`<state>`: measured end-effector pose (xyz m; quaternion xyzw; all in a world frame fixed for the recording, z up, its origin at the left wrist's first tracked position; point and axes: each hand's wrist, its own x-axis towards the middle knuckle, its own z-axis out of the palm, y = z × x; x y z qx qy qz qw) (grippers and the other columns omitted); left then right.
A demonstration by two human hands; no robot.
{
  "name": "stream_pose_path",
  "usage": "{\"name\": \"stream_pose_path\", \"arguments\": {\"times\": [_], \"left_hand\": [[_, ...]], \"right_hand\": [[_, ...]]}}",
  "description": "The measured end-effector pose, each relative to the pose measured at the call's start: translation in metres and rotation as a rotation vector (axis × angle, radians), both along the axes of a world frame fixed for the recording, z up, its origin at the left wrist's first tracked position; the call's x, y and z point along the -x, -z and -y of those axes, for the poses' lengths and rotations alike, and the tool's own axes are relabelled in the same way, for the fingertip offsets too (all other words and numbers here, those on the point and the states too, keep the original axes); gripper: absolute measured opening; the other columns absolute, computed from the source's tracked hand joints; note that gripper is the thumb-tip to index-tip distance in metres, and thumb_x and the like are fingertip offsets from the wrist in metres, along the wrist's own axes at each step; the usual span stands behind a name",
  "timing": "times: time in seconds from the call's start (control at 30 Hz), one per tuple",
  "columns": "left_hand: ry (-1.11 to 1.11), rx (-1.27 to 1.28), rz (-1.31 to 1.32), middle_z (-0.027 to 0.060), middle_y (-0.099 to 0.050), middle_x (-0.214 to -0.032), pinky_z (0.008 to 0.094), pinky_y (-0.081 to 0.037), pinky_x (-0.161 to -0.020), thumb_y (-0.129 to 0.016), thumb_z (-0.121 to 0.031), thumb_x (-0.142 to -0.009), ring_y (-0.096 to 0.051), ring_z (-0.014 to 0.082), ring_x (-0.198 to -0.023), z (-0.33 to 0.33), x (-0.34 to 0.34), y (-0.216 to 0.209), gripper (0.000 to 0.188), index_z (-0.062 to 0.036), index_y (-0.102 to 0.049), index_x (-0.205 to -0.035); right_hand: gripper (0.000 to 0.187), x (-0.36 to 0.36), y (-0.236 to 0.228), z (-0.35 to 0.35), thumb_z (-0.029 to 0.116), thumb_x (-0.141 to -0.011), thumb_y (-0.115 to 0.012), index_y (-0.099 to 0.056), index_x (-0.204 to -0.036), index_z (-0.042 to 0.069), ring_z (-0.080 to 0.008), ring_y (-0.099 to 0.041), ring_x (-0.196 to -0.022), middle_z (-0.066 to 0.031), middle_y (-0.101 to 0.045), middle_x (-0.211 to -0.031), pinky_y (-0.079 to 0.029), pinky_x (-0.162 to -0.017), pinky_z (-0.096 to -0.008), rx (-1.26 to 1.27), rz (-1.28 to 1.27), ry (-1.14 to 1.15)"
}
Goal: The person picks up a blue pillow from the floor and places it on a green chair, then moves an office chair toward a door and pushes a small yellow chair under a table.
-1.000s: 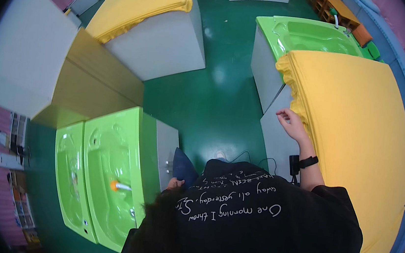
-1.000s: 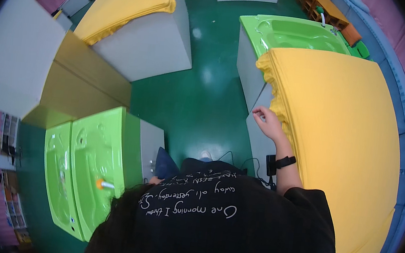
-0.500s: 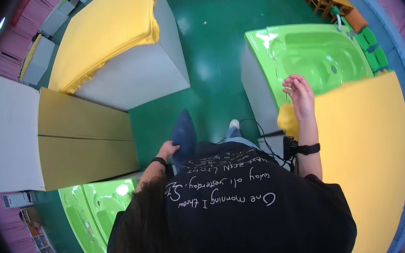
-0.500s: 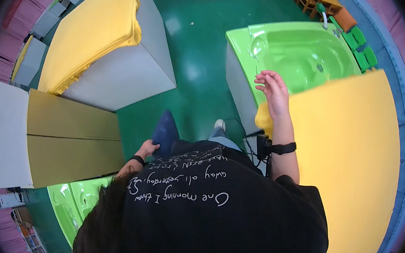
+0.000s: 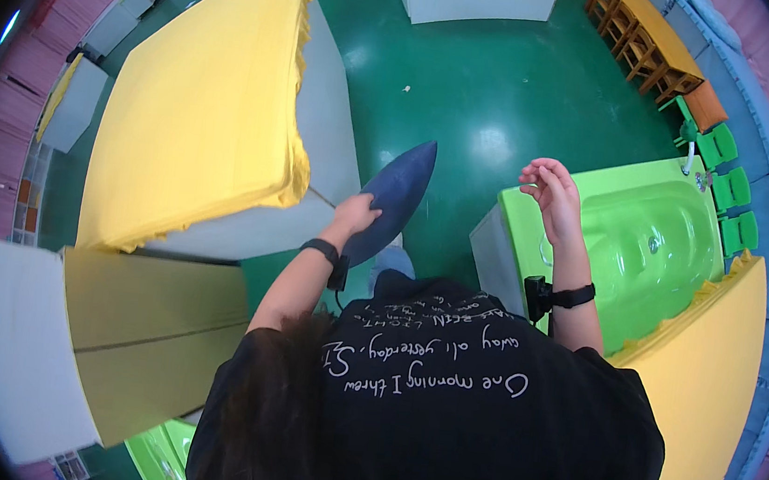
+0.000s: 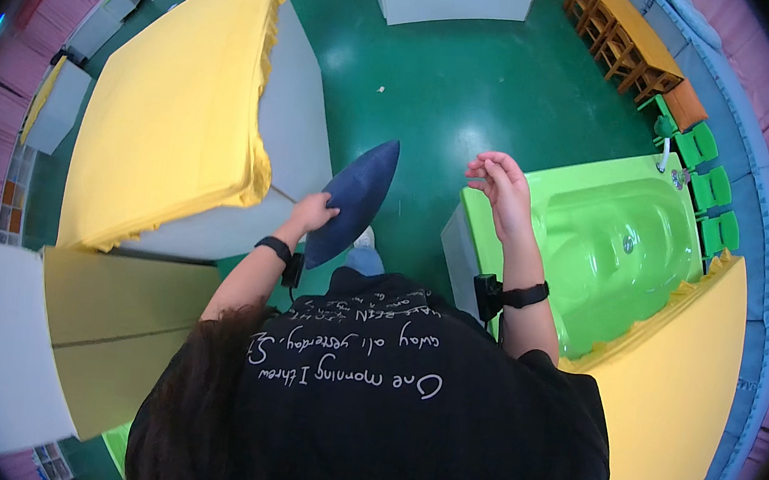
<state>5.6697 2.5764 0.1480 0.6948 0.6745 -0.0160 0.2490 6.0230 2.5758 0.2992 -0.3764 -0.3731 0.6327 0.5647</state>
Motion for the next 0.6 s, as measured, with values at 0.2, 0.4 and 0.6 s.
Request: {"name": "stream_pose_path", "arguments": {"times": [0.2, 0.4, 0.6], "left_hand": [[-0.017, 0.103, 0.238, 0.0166, -0.056, -0.094, 0.0352, -0.043, -0.074, -0.057, -0.030, -0.072, -0.054, 0.0285, -0.089, -0.196, -0.003, 0.004, 0.040, 0.0002, -0.052, -0.098], [0.049, 0.064, 0.319, 0.0192, -0.057, -0.088, 0.0375, -0.043, -0.071, -0.056, -0.029, -0.072, -0.054, 0.0317, -0.084, -0.340, -0.055, -0.005, 0.036, 0.0017, -0.052, -0.090], [0.421, -0.100, 0.391, 0.0216, -0.055, -0.083, 0.0420, -0.041, -0.069, -0.053, -0.026, -0.072, -0.052, 0.0360, -0.082, -0.439, -0.164, -0.053, 0.029, 0.0014, -0.051, -0.082]], "right_hand": [[0.013, 0.014, 0.000, -0.125, 0.010, -0.083, -0.043, -0.050, -0.089, 0.003, -0.0159, -0.055, -0.076, -0.0065, -0.056, -0.081, -0.044, -0.067, -0.0267, 0.042, -0.013, 0.170], [0.012, -0.003, -0.007, -0.210, 0.012, -0.083, -0.044, -0.051, -0.088, 0.004, -0.0138, -0.055, -0.076, -0.0056, -0.056, -0.081, -0.044, -0.066, -0.0261, 0.055, 0.013, 0.403], [0.014, -0.049, 0.015, -0.281, 0.015, -0.083, -0.044, -0.050, -0.090, 0.004, -0.0151, -0.055, -0.076, -0.0065, -0.056, -0.082, -0.045, -0.065, -0.0263, 0.200, 0.073, 0.517]]}}
